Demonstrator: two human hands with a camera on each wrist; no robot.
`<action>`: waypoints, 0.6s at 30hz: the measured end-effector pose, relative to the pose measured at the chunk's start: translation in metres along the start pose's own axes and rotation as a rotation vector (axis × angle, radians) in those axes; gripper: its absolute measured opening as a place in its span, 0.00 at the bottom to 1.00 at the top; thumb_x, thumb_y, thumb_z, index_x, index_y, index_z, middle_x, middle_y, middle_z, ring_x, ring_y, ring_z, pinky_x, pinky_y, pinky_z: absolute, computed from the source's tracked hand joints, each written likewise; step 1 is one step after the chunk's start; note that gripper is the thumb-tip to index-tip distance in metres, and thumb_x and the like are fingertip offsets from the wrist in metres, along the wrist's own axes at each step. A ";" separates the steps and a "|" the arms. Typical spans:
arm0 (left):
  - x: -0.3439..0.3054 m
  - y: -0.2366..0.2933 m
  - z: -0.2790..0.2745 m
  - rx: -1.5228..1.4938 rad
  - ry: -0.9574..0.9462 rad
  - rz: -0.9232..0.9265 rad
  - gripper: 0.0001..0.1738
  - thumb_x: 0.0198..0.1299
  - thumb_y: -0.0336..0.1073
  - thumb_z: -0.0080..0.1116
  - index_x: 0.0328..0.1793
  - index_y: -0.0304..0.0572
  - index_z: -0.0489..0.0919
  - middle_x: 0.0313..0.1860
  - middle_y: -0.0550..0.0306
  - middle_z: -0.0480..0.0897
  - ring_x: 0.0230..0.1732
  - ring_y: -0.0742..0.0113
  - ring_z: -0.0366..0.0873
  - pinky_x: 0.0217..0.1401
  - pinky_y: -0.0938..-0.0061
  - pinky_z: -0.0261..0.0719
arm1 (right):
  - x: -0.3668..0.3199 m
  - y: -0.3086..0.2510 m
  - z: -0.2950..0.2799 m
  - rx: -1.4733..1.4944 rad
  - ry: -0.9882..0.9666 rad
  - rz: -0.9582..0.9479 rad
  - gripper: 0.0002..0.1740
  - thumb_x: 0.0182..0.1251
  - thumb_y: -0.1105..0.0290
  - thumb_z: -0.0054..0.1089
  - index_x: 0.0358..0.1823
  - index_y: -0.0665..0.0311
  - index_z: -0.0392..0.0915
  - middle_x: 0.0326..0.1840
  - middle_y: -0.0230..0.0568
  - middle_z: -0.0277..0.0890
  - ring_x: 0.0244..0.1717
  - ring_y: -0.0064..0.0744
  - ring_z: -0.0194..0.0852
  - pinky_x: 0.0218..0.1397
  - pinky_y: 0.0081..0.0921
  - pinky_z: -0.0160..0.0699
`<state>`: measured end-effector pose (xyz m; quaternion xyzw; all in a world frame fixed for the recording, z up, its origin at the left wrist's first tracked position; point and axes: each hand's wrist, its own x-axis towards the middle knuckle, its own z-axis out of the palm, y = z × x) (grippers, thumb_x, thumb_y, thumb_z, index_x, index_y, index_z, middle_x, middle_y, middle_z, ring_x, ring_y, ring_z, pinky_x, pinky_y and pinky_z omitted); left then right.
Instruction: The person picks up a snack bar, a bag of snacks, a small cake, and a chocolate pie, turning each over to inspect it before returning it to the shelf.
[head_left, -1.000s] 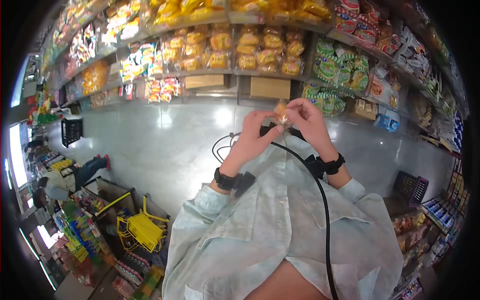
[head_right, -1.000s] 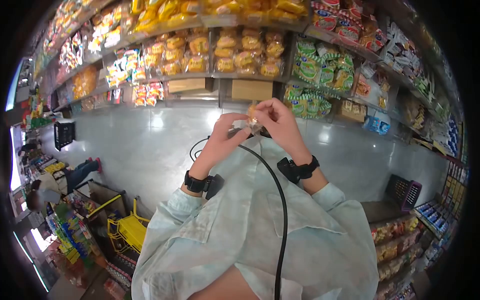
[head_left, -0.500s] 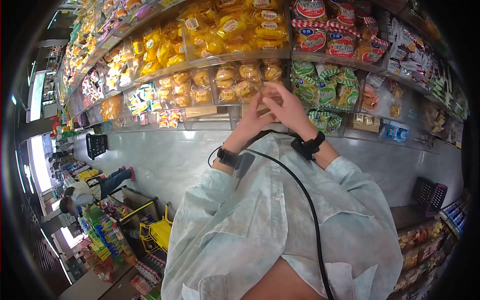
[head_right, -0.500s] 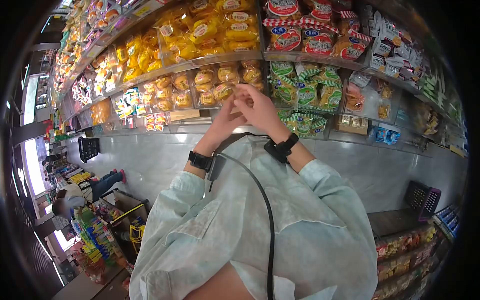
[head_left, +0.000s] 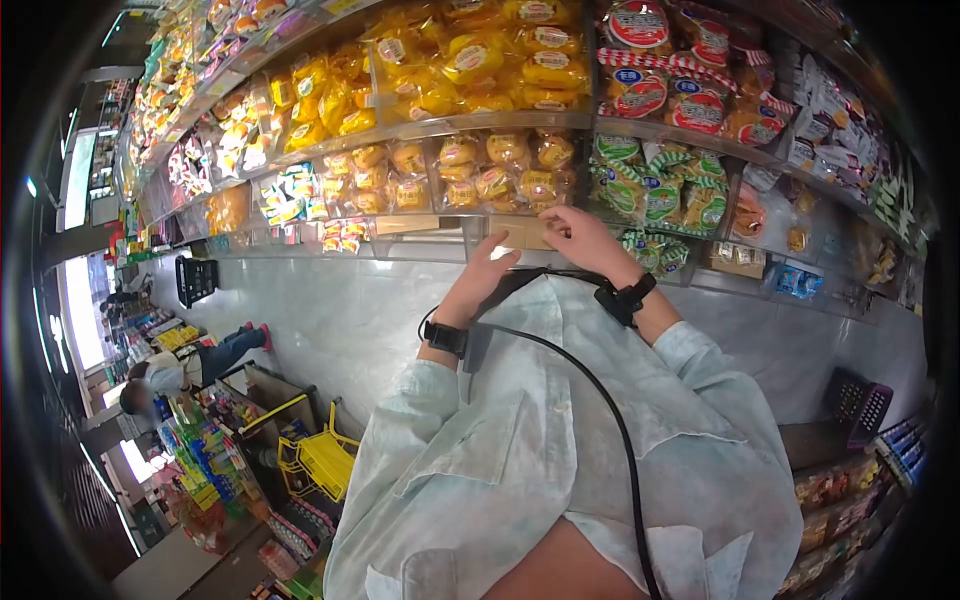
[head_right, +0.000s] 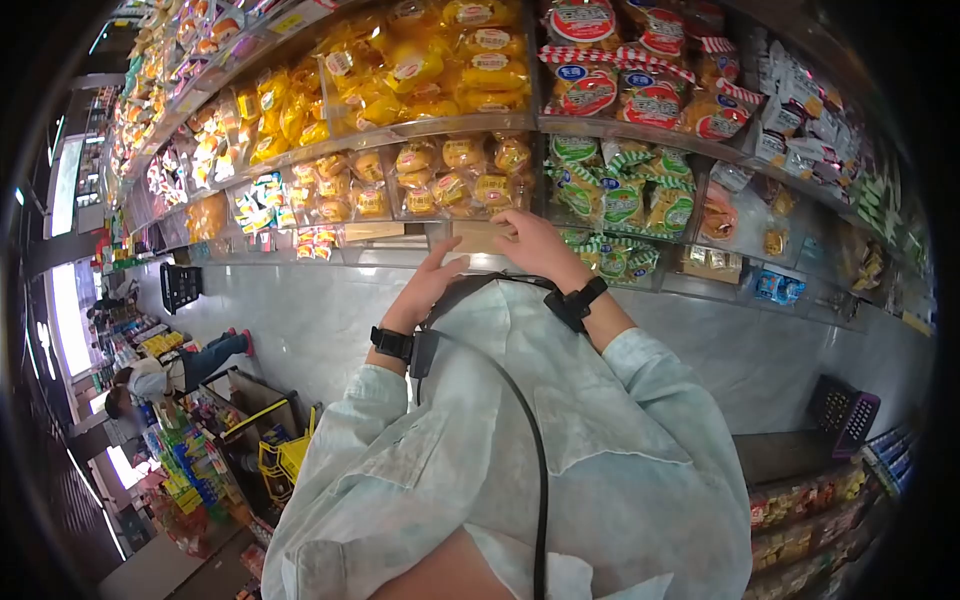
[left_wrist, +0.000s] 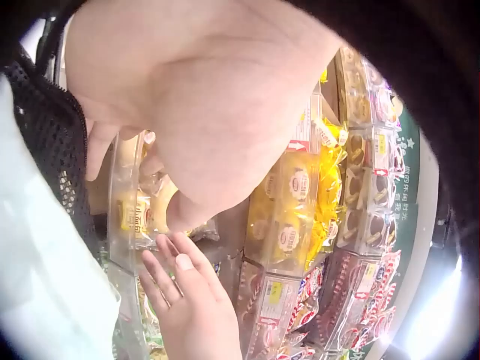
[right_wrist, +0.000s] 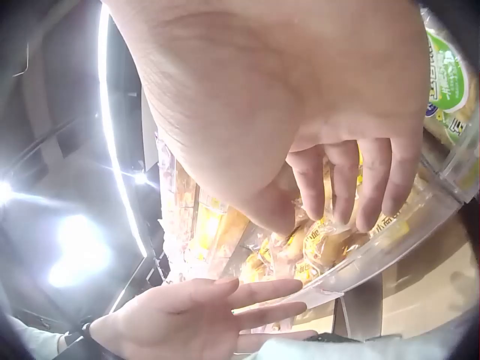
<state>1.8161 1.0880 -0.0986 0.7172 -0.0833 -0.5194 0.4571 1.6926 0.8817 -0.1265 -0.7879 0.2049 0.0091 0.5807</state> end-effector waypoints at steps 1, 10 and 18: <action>-0.002 -0.004 -0.002 -0.022 0.022 0.005 0.34 0.73 0.40 0.61 0.81 0.40 0.66 0.74 0.52 0.72 0.70 0.64 0.74 0.71 0.66 0.77 | 0.004 -0.005 0.003 0.014 -0.031 -0.007 0.22 0.69 0.62 0.66 0.61 0.63 0.80 0.59 0.53 0.84 0.58 0.49 0.85 0.60 0.39 0.83; 0.016 -0.007 -0.052 -0.138 -0.027 0.076 0.31 0.75 0.41 0.56 0.80 0.40 0.68 0.73 0.53 0.74 0.68 0.61 0.77 0.68 0.65 0.79 | 0.018 -0.028 0.040 0.001 -0.111 0.003 0.22 0.69 0.62 0.66 0.60 0.65 0.80 0.52 0.55 0.87 0.54 0.49 0.87 0.57 0.38 0.84; 0.069 0.003 -0.083 -0.144 -0.289 0.025 0.35 0.76 0.43 0.55 0.84 0.38 0.62 0.73 0.52 0.75 0.70 0.61 0.77 0.69 0.64 0.77 | -0.025 -0.044 0.076 0.096 0.076 0.191 0.20 0.72 0.65 0.67 0.60 0.66 0.80 0.55 0.44 0.86 0.55 0.35 0.86 0.61 0.31 0.83</action>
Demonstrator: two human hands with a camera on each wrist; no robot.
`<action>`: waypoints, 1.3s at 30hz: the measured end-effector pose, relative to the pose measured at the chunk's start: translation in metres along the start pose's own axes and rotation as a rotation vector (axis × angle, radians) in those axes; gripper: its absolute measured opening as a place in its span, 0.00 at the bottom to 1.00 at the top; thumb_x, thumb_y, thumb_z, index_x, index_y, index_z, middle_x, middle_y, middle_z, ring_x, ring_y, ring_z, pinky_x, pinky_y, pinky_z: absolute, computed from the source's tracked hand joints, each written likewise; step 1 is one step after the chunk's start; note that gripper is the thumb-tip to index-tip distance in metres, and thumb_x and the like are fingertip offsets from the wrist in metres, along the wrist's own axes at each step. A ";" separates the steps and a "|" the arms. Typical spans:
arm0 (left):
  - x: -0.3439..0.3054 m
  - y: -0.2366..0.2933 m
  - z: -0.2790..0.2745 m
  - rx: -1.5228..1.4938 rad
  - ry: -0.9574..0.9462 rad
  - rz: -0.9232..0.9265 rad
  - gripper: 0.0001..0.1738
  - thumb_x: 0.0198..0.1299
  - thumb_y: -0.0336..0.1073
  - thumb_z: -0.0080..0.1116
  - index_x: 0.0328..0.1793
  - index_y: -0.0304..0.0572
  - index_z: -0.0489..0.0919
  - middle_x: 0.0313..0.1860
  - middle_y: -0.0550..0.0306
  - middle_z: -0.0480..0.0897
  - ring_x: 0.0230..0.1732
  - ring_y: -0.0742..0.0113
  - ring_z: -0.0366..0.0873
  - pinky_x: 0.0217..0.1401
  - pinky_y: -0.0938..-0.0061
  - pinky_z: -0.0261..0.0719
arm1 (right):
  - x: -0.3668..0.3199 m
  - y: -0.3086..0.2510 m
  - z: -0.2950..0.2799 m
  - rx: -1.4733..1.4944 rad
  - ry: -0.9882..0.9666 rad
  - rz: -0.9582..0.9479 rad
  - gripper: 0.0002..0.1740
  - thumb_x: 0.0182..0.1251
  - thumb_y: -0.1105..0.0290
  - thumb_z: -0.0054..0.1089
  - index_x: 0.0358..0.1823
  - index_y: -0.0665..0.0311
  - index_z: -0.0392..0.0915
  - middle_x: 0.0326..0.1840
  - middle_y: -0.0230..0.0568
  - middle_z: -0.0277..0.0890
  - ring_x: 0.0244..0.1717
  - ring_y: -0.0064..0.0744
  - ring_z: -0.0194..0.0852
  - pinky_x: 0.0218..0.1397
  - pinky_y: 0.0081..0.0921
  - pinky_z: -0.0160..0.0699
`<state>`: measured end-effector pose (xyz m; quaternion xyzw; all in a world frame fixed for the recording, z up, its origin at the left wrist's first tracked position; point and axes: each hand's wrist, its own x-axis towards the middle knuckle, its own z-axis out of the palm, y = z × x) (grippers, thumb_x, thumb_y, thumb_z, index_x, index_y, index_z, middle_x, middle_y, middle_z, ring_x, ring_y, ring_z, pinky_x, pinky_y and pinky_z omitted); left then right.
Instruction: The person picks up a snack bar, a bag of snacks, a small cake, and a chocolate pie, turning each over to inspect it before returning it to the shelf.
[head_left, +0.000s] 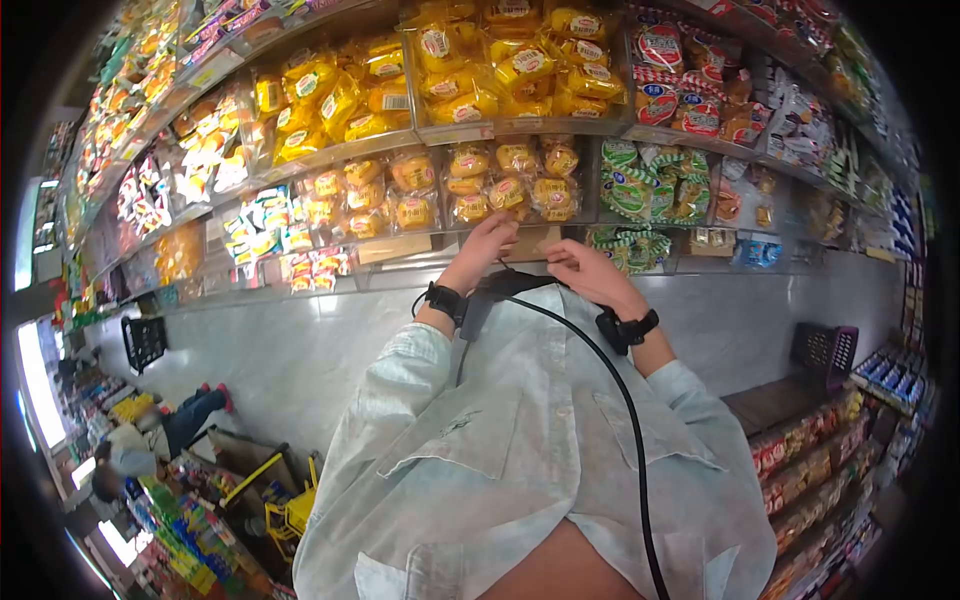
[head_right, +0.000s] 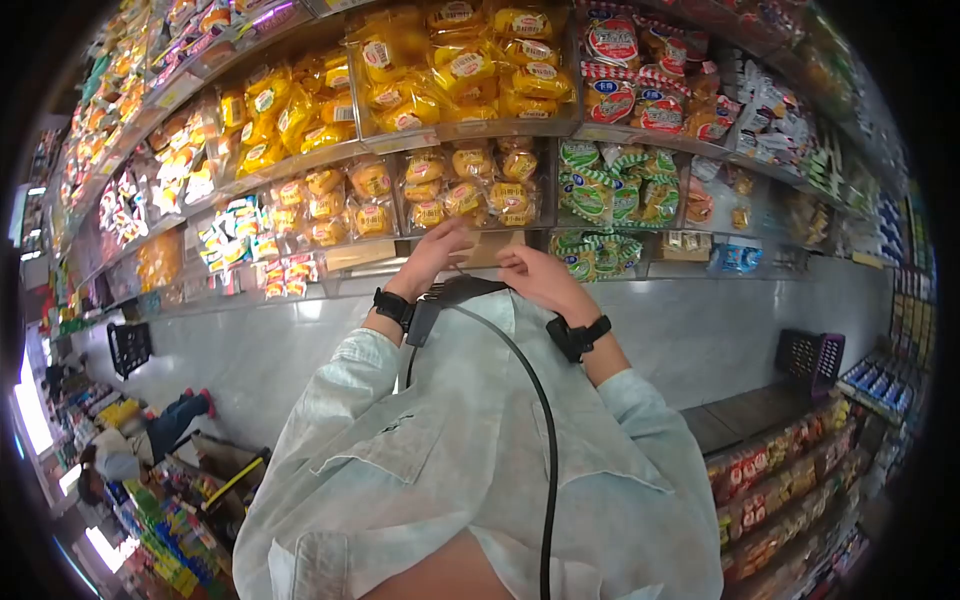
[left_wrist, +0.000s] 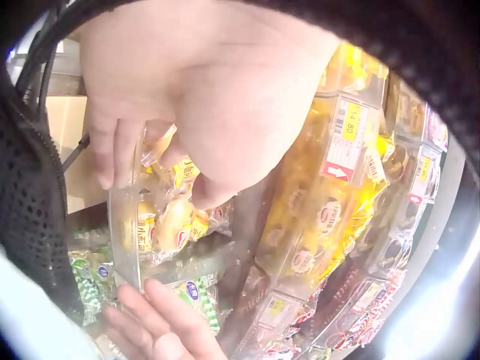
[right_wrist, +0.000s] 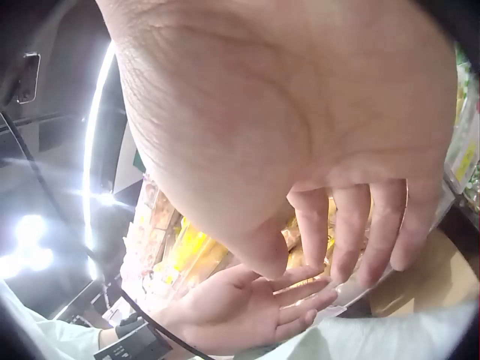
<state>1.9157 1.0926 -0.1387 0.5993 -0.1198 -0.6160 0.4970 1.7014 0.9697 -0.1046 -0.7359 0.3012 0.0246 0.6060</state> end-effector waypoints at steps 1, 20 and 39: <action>0.001 0.004 -0.003 0.017 -0.033 -0.012 0.35 0.76 0.43 0.55 0.84 0.38 0.62 0.72 0.53 0.76 0.70 0.62 0.77 0.68 0.65 0.77 | -0.007 -0.001 0.005 0.018 0.040 0.013 0.20 0.73 0.65 0.67 0.60 0.66 0.79 0.54 0.44 0.86 0.56 0.35 0.86 0.61 0.31 0.83; -0.080 0.010 -0.039 0.105 -0.202 0.181 0.36 0.71 0.40 0.64 0.82 0.33 0.67 0.56 0.52 0.87 0.59 0.68 0.83 0.63 0.73 0.77 | -0.054 -0.021 0.056 0.030 0.183 0.120 0.21 0.75 0.68 0.64 0.66 0.65 0.76 0.56 0.43 0.83 0.53 0.32 0.84 0.59 0.28 0.82; -0.156 -0.037 0.162 0.293 -0.283 0.254 0.20 0.74 0.33 0.62 0.69 0.35 0.80 0.57 0.57 0.87 0.58 0.70 0.83 0.64 0.74 0.80 | -0.170 0.057 -0.033 0.639 0.366 -0.069 0.17 0.81 0.70 0.56 0.64 0.71 0.77 0.54 0.39 0.85 0.53 0.28 0.86 0.56 0.25 0.82</action>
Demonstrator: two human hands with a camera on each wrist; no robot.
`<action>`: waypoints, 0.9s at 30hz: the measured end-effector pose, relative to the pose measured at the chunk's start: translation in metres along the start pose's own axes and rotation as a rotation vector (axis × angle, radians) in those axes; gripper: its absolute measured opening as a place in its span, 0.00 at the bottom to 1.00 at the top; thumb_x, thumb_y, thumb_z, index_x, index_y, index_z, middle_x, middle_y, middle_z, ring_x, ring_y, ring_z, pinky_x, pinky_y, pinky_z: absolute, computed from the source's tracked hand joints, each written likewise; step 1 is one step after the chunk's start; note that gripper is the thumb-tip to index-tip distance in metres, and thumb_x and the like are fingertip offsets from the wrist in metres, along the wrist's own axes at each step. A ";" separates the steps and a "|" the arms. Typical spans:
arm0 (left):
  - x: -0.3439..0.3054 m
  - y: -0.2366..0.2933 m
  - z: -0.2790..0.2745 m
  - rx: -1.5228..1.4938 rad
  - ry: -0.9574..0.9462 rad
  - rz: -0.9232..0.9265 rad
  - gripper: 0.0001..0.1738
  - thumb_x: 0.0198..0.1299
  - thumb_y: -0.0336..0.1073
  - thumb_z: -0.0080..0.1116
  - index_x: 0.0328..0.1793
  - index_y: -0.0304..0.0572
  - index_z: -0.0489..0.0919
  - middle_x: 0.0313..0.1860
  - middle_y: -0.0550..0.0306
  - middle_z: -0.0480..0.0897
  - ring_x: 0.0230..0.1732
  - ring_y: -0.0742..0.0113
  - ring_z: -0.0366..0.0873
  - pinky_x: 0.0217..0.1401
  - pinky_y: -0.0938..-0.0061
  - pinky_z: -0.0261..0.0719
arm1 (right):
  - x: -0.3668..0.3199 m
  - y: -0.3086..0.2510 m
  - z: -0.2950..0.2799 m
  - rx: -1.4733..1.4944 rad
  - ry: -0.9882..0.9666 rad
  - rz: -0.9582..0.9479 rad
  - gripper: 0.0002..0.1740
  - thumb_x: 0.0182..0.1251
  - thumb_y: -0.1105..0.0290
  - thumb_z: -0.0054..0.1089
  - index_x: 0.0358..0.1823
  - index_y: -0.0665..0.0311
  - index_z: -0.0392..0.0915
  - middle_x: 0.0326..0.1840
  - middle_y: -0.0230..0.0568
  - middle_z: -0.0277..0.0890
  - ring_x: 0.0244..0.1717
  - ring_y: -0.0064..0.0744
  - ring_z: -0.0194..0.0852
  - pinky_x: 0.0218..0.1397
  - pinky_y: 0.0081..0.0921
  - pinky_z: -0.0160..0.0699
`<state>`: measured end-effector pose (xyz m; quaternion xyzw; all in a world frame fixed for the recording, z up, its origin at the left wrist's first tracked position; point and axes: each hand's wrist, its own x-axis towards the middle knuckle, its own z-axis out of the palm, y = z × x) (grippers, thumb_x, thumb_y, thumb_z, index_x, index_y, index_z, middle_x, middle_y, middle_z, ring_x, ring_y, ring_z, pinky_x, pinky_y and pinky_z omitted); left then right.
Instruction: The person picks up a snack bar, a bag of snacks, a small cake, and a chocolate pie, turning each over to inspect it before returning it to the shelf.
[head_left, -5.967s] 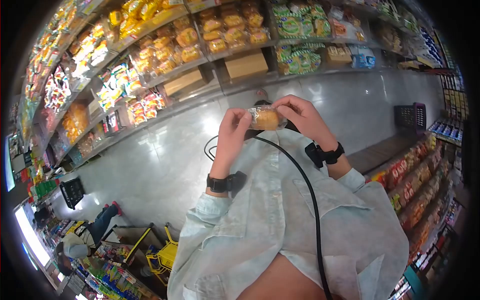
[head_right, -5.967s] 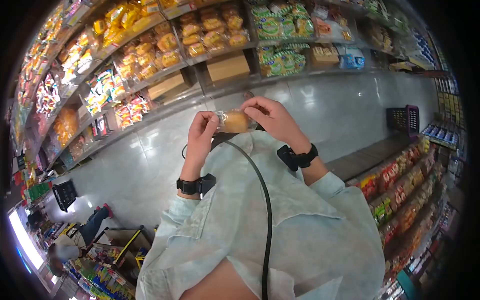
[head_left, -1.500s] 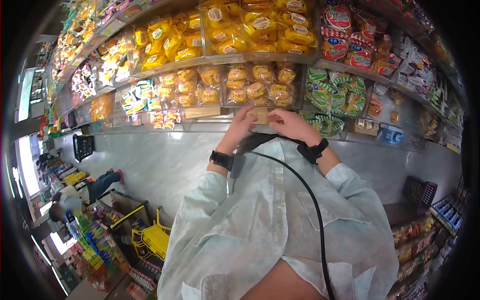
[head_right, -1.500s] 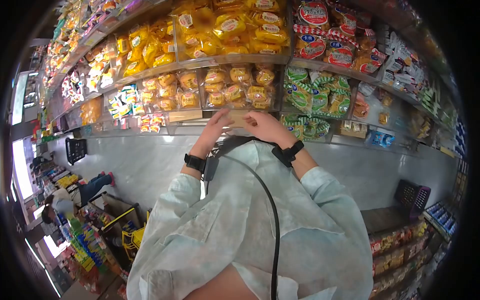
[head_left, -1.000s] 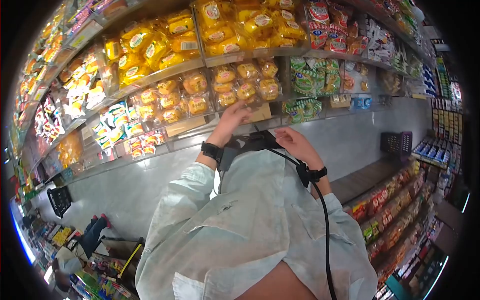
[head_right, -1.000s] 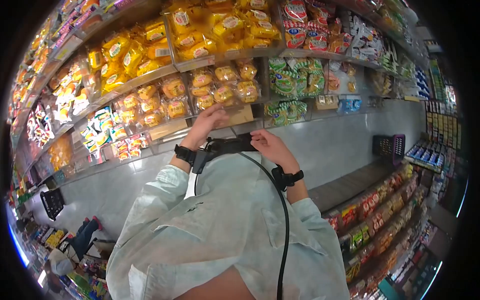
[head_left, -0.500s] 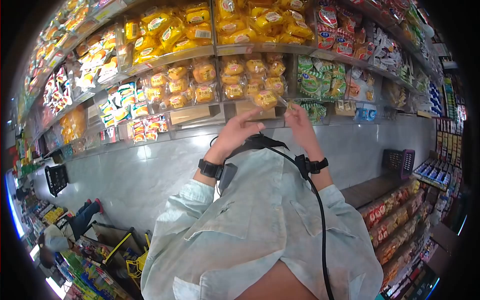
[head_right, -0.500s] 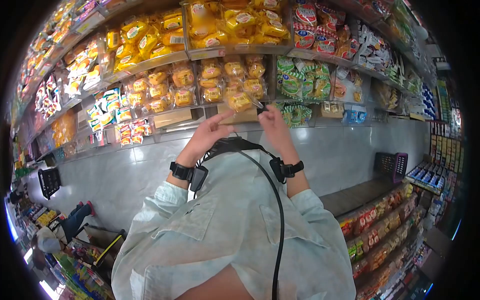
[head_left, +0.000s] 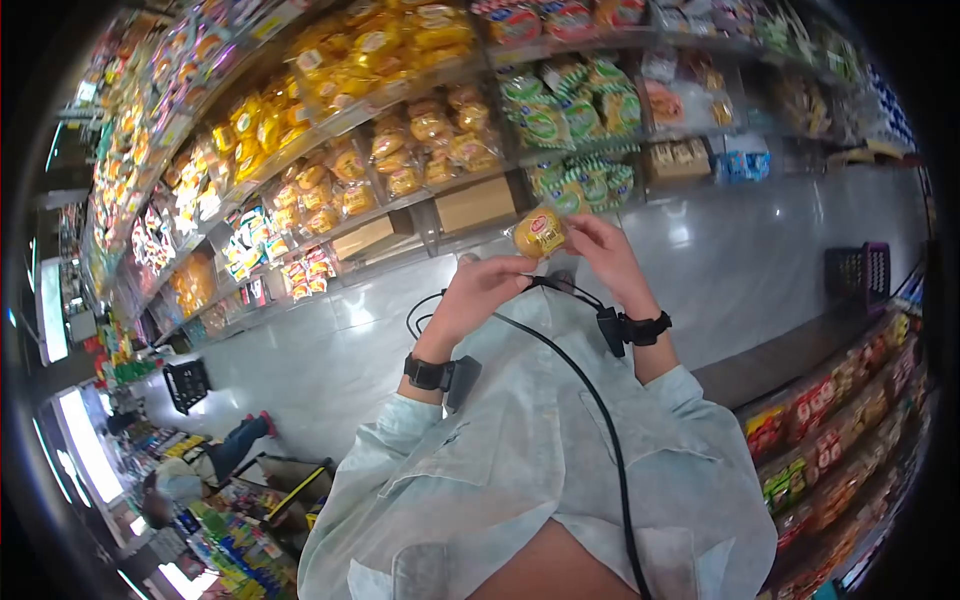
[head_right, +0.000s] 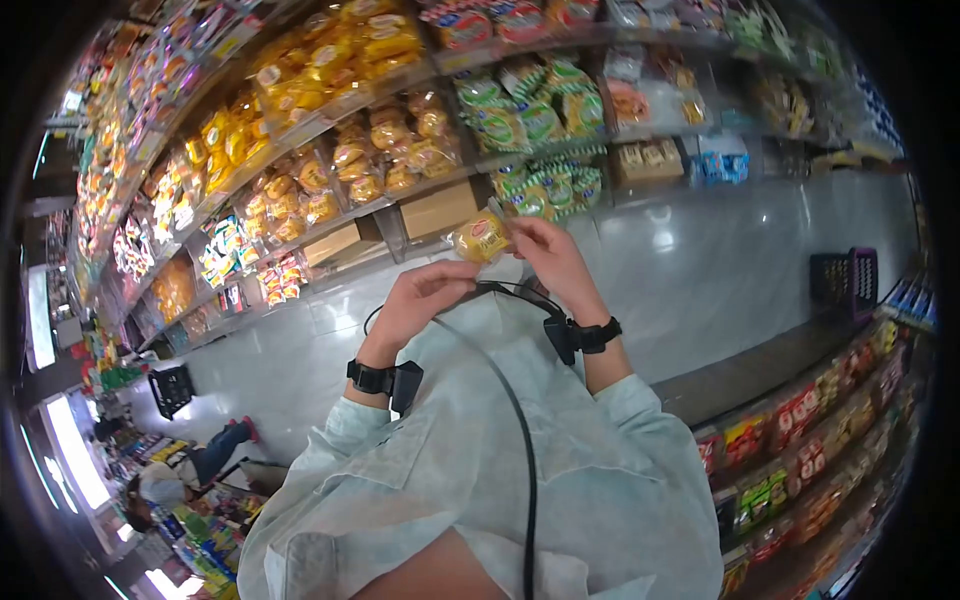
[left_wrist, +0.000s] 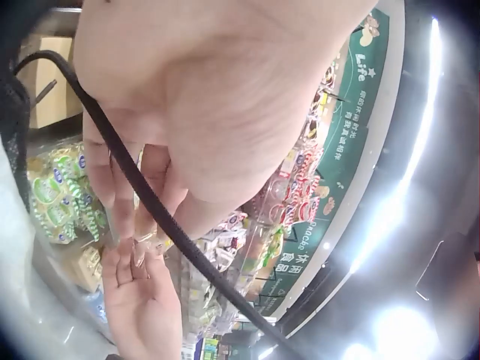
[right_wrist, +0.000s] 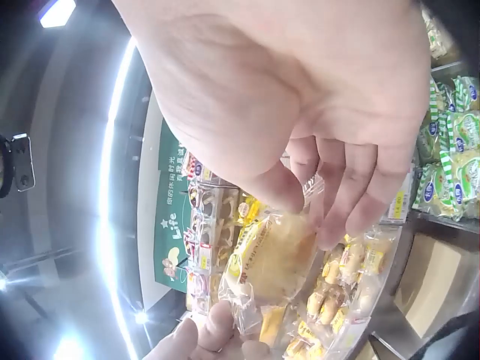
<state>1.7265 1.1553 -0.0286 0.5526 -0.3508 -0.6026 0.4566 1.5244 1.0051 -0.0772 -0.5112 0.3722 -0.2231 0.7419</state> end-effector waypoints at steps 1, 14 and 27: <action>0.001 -0.003 0.010 -0.003 0.008 -0.034 0.16 0.74 0.33 0.62 0.64 0.35 0.80 0.55 0.58 0.87 0.57 0.71 0.83 0.63 0.74 0.80 | -0.007 0.004 -0.008 -0.003 -0.002 -0.008 0.16 0.80 0.71 0.56 0.63 0.71 0.78 0.53 0.39 0.85 0.52 0.28 0.85 0.56 0.24 0.82; 0.015 0.022 0.064 0.058 0.229 -0.009 0.13 0.72 0.29 0.63 0.56 0.38 0.72 0.47 0.57 0.84 0.50 0.72 0.82 0.56 0.76 0.79 | -0.046 0.012 -0.042 0.155 0.050 -0.075 0.07 0.77 0.74 0.61 0.50 0.68 0.80 0.47 0.36 0.86 0.50 0.24 0.85 0.57 0.23 0.81; -0.066 0.001 0.020 -0.119 0.324 0.157 0.16 0.70 0.25 0.64 0.61 0.36 0.75 0.49 0.60 0.79 0.50 0.73 0.80 0.56 0.76 0.82 | -0.054 -0.006 0.028 0.195 -0.126 -0.099 0.05 0.75 0.74 0.62 0.47 0.66 0.81 0.45 0.34 0.86 0.48 0.22 0.84 0.56 0.22 0.79</action>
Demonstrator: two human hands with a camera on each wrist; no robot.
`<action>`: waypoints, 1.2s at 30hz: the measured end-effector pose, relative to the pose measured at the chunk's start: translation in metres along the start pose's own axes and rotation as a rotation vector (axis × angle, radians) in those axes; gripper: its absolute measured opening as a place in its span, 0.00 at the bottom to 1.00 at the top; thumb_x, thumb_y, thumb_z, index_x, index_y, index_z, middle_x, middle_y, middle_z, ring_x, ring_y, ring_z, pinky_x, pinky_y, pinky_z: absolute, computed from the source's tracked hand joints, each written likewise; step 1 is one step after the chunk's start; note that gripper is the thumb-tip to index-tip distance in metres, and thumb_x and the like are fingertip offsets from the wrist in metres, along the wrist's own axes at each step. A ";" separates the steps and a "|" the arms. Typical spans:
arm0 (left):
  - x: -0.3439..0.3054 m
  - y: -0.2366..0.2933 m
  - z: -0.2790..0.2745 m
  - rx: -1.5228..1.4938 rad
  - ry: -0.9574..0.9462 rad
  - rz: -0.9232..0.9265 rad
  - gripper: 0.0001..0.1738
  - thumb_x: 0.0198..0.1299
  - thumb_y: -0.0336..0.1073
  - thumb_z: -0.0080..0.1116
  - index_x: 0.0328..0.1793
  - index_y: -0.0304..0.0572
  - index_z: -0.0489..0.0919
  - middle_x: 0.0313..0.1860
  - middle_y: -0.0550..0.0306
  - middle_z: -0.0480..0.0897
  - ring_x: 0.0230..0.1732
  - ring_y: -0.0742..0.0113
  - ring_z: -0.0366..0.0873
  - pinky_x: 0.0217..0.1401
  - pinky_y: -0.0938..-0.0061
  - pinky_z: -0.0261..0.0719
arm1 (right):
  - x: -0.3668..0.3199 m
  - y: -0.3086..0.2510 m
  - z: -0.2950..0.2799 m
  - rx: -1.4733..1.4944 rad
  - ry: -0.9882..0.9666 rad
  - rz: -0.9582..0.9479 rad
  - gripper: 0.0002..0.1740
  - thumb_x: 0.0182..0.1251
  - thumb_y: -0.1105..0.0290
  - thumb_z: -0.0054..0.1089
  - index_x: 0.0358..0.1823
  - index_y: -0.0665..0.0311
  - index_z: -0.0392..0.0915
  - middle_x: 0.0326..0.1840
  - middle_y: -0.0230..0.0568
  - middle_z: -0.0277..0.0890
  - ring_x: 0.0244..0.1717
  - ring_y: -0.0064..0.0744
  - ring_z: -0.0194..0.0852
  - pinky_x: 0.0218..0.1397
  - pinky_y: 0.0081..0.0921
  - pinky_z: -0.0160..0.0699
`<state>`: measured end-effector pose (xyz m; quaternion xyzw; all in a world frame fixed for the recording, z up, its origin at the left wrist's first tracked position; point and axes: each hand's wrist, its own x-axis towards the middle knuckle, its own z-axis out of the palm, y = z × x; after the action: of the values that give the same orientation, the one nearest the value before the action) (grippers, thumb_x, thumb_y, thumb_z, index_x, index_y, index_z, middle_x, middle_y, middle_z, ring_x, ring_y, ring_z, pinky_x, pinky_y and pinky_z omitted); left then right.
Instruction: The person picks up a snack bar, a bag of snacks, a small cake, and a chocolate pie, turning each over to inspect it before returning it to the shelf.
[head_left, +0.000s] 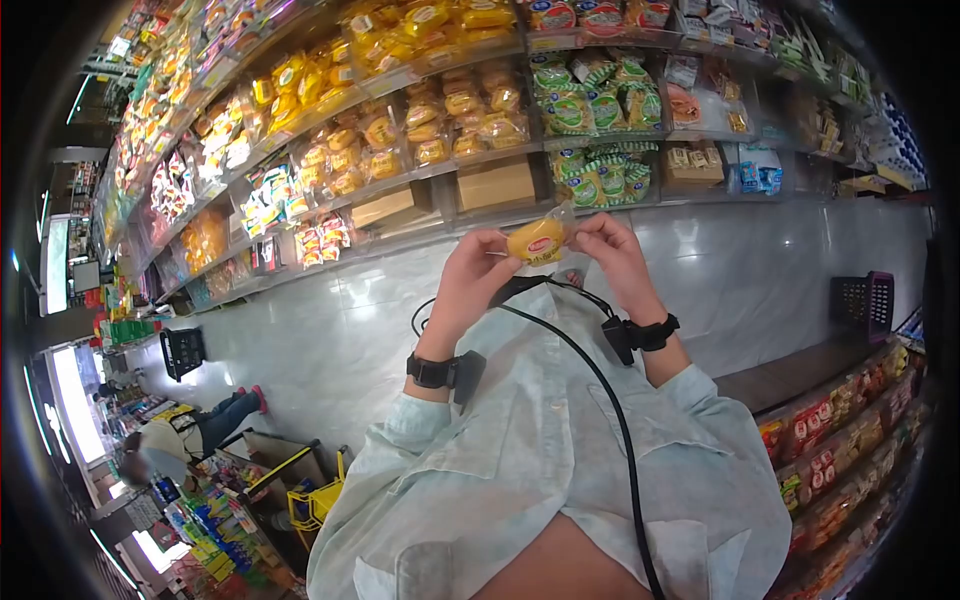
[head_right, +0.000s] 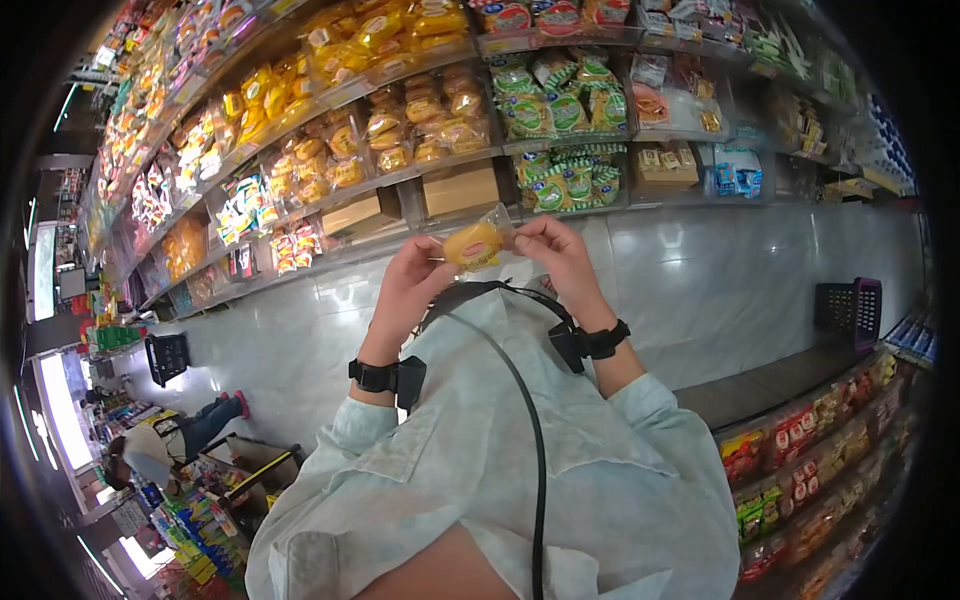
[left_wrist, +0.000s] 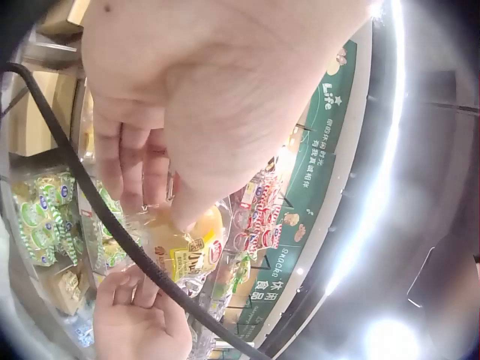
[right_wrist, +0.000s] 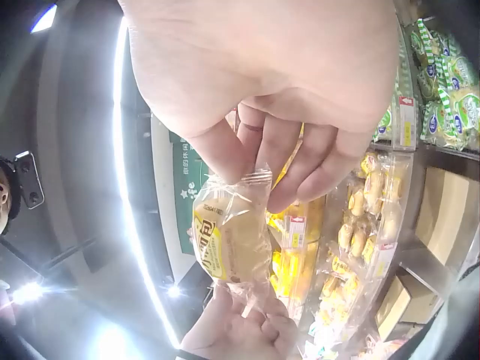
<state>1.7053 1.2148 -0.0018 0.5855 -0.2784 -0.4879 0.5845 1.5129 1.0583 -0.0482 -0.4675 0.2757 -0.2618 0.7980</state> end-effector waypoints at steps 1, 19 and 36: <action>-0.006 0.000 -0.010 -0.008 0.002 0.000 0.16 0.70 0.25 0.64 0.60 0.36 0.74 0.48 0.60 0.79 0.49 0.74 0.80 0.55 0.77 0.81 | -0.001 0.006 0.007 -0.020 -0.007 0.008 0.05 0.75 0.74 0.62 0.46 0.66 0.81 0.44 0.34 0.86 0.48 0.22 0.83 0.56 0.22 0.79; -0.179 -0.057 -0.218 -0.225 0.089 -0.015 0.11 0.69 0.26 0.66 0.49 0.43 0.73 0.40 0.70 0.74 0.41 0.82 0.71 0.45 0.82 0.73 | -0.061 0.104 0.213 -0.319 -0.226 0.233 0.01 0.77 0.76 0.59 0.45 0.66 0.77 0.47 0.35 0.85 0.50 0.21 0.81 0.58 0.22 0.79; -0.164 -0.025 -0.177 -0.029 -0.189 -0.053 0.11 0.73 0.33 0.64 0.45 0.44 0.70 0.39 0.70 0.71 0.43 0.78 0.71 0.50 0.77 0.74 | -0.070 0.070 0.193 -0.394 -0.284 0.140 0.10 0.83 0.69 0.54 0.54 0.66 0.81 0.51 0.29 0.80 0.52 0.18 0.75 0.59 0.20 0.75</action>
<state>1.7978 1.4393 -0.0134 0.5356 -0.3096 -0.5600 0.5511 1.6064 1.2512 -0.0182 -0.6259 0.2383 -0.0788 0.7384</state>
